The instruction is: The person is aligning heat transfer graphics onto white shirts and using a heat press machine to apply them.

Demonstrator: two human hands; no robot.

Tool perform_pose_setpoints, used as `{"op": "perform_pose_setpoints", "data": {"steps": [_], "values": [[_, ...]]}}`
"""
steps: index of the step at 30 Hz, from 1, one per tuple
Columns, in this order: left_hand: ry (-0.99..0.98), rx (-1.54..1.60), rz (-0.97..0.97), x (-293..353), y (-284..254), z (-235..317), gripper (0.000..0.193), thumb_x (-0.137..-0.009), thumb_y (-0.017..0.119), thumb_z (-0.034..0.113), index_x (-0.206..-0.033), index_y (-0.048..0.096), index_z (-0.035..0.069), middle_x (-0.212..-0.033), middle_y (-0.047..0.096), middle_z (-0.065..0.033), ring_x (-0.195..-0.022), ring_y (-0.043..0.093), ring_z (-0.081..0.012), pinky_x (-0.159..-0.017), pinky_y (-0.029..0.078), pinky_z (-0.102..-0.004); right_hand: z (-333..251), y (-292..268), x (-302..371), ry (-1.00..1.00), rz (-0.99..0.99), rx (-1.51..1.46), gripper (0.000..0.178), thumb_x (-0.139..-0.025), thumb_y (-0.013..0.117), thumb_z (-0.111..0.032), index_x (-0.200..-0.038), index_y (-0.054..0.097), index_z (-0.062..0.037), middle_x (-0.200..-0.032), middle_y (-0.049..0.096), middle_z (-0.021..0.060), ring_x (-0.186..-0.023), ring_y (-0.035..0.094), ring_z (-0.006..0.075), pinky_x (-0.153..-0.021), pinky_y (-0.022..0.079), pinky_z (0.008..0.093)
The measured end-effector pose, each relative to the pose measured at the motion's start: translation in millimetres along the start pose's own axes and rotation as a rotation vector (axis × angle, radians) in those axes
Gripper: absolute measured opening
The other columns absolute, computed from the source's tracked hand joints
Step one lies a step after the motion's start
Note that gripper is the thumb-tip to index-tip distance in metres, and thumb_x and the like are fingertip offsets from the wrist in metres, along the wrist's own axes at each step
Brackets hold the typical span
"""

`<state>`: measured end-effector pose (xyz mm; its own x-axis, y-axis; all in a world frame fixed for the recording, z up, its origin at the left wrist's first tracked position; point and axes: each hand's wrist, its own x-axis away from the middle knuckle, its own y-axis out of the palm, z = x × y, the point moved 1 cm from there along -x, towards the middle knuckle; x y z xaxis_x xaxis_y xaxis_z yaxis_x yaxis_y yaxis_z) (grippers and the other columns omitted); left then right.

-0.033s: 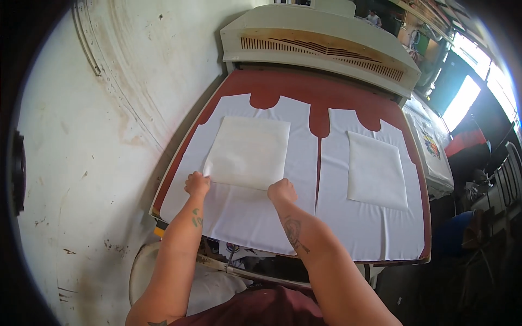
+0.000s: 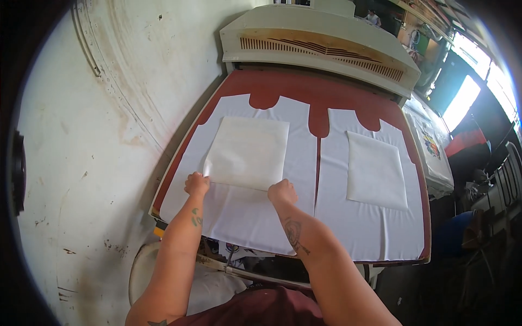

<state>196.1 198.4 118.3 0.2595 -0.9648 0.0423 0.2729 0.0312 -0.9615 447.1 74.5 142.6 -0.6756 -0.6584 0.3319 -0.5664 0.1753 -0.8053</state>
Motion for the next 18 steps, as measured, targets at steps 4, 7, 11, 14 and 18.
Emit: {"op": "perform_pose_setpoints", "data": {"steps": [4, 7, 11, 14, 18], "values": [[0.094, 0.201, 0.106, -32, 14, -45, 0.020, -0.079, 0.060, 0.020, -0.090, 0.063, 0.004, -0.087, 0.063, -0.0086, -0.080, 0.062, -0.0260, -0.070, 0.050, -0.0365, -7, 12, 19, 0.007, -0.334, -0.368, 0.037, -0.082, 0.063, -0.031, -0.106, 0.059, -0.0029, -0.108, 0.060, 0.0152, -0.096, 0.061, 0.0261, -0.076, 0.050, 0.0410], [-0.262, 1.468, -0.439, 33, -22, 6, 0.008, -0.076, 0.060, 0.004, -0.073, 0.054, 0.008, -0.071, 0.056, -0.0032, -0.061, 0.053, -0.0101, -0.051, 0.042, -0.0226, 14, -1, 34, 0.417, -0.844, -1.055, 0.032, -0.086, 0.061, -0.033, -0.098, 0.056, -0.0042, -0.085, 0.062, 0.0107, -0.073, 0.059, 0.0189, -0.059, 0.048, 0.0327], [-0.362, 1.719, -0.451, 130, -38, 39, 0.007, -0.079, 0.058, 0.006, -0.084, 0.054, 0.006, -0.073, 0.054, -0.0026, -0.058, 0.049, -0.0113, -0.051, 0.041, -0.0240, 49, -23, -22, 0.352, -0.580, -1.776, 0.021, -0.084, 0.062, -0.019, -0.098, 0.054, -0.0062, -0.076, 0.055, 0.0051, -0.059, 0.050, 0.0138, -0.045, 0.038, 0.0260], [-0.232, 1.582, -0.451, 193, -32, 80, 0.029, -0.078, 0.062, 0.006, -0.104, 0.048, 0.006, -0.081, 0.055, -0.0031, -0.061, 0.051, -0.0105, -0.049, 0.040, -0.0222, 111, -75, -75, 0.159, -0.346, -1.677, 0.018, -0.080, 0.061, -0.010, -0.096, 0.055, -0.0065, -0.072, 0.048, 0.0021, -0.053, 0.044, 0.0094, -0.042, 0.033, 0.0220], [0.024, 1.250, -0.448, 247, 2, 175, 0.045, -0.079, 0.066, 0.010, -0.116, 0.042, 0.003, -0.082, 0.056, -0.0039, -0.059, 0.050, -0.0105, -0.050, 0.041, -0.0228, 215, -177, -93, -0.072, -0.002, -1.439, 0.034, -0.076, 0.064, -0.007, -0.105, 0.048, -0.0016, -0.072, 0.047, 0.0023, -0.052, 0.041, 0.0085, -0.043, 0.034, 0.0237]]}}
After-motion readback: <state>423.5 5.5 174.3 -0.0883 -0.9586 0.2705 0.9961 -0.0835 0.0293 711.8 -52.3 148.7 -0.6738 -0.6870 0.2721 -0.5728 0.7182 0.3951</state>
